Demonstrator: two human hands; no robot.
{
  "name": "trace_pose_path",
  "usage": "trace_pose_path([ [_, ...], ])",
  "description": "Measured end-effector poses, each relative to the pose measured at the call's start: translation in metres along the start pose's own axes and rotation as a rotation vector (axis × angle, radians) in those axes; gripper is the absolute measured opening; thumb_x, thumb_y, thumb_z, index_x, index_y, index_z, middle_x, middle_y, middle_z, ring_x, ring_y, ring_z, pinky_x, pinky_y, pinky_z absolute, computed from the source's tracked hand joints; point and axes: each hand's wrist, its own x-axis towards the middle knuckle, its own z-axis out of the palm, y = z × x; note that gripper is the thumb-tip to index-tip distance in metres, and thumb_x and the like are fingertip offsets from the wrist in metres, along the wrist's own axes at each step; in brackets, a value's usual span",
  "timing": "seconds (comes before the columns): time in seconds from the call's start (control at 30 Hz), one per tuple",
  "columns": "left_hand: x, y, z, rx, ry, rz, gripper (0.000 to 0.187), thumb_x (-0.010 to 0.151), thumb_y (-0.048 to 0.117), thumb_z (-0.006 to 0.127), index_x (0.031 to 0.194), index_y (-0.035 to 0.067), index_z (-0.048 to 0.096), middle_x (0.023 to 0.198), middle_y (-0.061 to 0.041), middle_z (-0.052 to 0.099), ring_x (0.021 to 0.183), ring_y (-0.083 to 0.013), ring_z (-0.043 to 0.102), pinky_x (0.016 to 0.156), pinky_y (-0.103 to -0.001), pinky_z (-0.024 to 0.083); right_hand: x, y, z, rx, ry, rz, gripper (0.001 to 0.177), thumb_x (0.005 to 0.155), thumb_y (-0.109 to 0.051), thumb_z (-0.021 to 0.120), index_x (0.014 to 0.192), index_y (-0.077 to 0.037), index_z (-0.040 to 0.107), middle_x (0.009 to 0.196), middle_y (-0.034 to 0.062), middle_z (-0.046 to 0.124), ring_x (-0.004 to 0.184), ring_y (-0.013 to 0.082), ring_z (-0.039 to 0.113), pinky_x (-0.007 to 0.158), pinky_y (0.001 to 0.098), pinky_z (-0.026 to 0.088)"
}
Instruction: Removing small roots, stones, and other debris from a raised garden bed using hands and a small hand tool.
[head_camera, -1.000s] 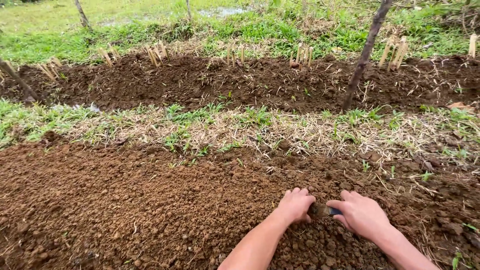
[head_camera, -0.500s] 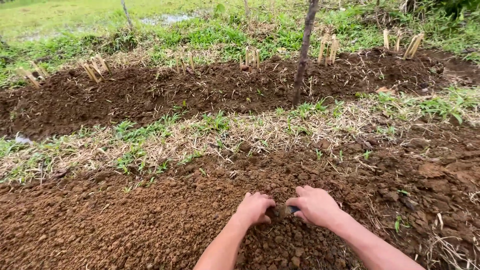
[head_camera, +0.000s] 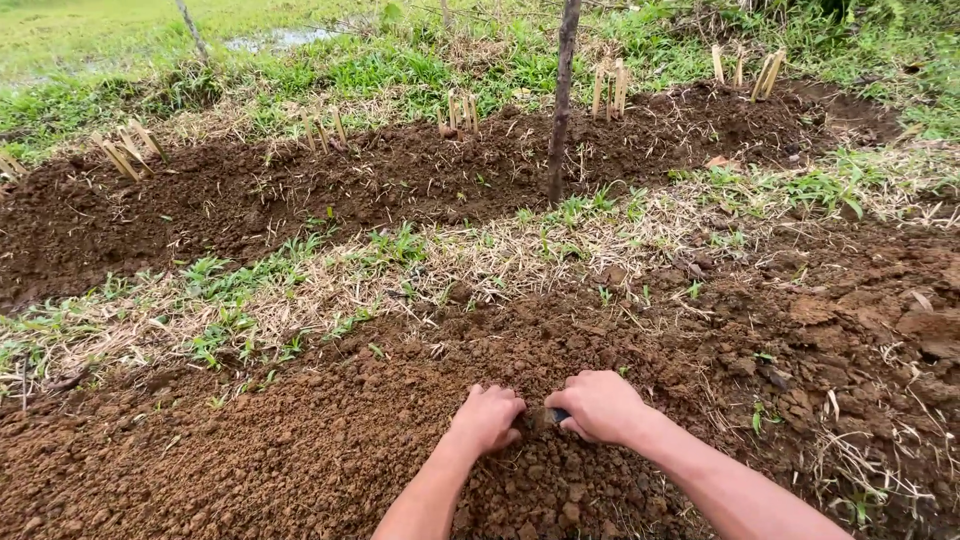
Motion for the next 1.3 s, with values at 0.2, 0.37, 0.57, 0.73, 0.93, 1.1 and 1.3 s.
trace_pose_path([
  [0.2, 0.033, -0.021, 0.058, -0.029, 0.117, 0.018, 0.044, 0.108, 0.034, 0.080, 0.149, 0.022, 0.072, 0.135, -0.007, 0.076, 0.136, -0.0318, 0.070, 0.112, -0.055, 0.053, 0.000, 0.020, 0.020, 0.064, 0.031, -0.015, 0.033, 0.104, -0.049, 0.081, 0.125, -0.024, 0.081, 0.109, 0.0125, 0.085, 0.109, 0.0371, 0.085, 0.097, 0.0558, 0.069],
  [0.37, 0.040, -0.026, 0.062, -0.070, 0.221, -0.048, 0.020, 0.114, 0.024, 0.070, 0.132, 0.023, 0.079, 0.123, -0.004, 0.083, 0.126, -0.0282, 0.077, 0.109, -0.052, 0.055, -0.010, 0.052, -0.004, 0.096, -0.047, 0.207, 0.028, 0.103, -0.046, 0.085, 0.126, -0.030, 0.088, 0.114, 0.0068, 0.090, 0.117, 0.0303, 0.087, 0.105, 0.0519, 0.070],
  [0.57, -0.016, 0.001, -0.008, -0.096, -0.081, -0.280, 0.089, 0.110, 0.071, 0.067, 0.181, 0.027, 0.038, 0.192, -0.011, 0.030, 0.177, -0.0416, 0.030, 0.139, -0.067, 0.032, -0.030, 0.100, -0.041, 0.055, 0.020, 0.546, 0.025, 0.108, -0.049, 0.079, 0.118, -0.030, 0.091, 0.106, 0.0027, 0.090, 0.109, 0.0215, 0.088, 0.107, 0.0472, 0.071],
  [0.73, -0.028, 0.011, -0.026, -0.178, -0.276, -0.332, 0.118, 0.097, 0.076, 0.077, 0.191, 0.035, 0.019, 0.199, -0.007, 0.019, 0.181, -0.0418, 0.020, 0.141, -0.073, 0.028, 0.004, 0.146, -0.009, 0.263, 0.316, 0.676, 0.047, 0.110, -0.036, 0.075, 0.150, -0.013, 0.081, 0.128, 0.0242, 0.087, 0.127, 0.0456, 0.085, 0.108, 0.0630, 0.068],
  [0.93, -0.019, 0.009, -0.016, -0.185, -0.273, -0.344, 0.115, 0.097, 0.072, 0.080, 0.190, 0.037, 0.022, 0.199, -0.004, 0.021, 0.181, -0.0417, 0.022, 0.140, -0.075, 0.030, 0.072, 0.154, 0.047, 0.498, 0.417, 0.731, 0.046, 0.113, -0.032, 0.070, 0.157, -0.019, 0.079, 0.128, 0.0255, 0.087, 0.125, 0.0460, 0.084, 0.104, 0.0635, 0.068],
  [1.1, -0.015, 0.003, -0.009, -0.191, -0.257, -0.337, 0.114, 0.097, 0.071, 0.080, 0.190, 0.037, 0.022, 0.199, -0.004, 0.022, 0.181, -0.0422, 0.022, 0.140, -0.074, 0.030, 0.089, 0.141, 0.092, 0.479, 0.194, 0.706, 0.048, 0.110, -0.032, 0.073, 0.157, -0.020, 0.080, 0.143, 0.0268, 0.085, 0.140, 0.0458, 0.079, 0.114, 0.0628, 0.066],
  [1.3, -0.017, 0.004, -0.009, -0.174, -0.256, -0.330, 0.114, 0.098, 0.070, 0.079, 0.190, 0.036, 0.022, 0.199, -0.004, 0.022, 0.181, -0.0416, 0.022, 0.140, -0.073, 0.031, 0.060, 0.124, 0.088, 0.505, 0.141, 0.663, 0.045, 0.109, -0.022, 0.078, 0.153, -0.017, 0.084, 0.141, 0.0279, 0.086, 0.140, 0.0458, 0.079, 0.117, 0.0638, 0.064],
])
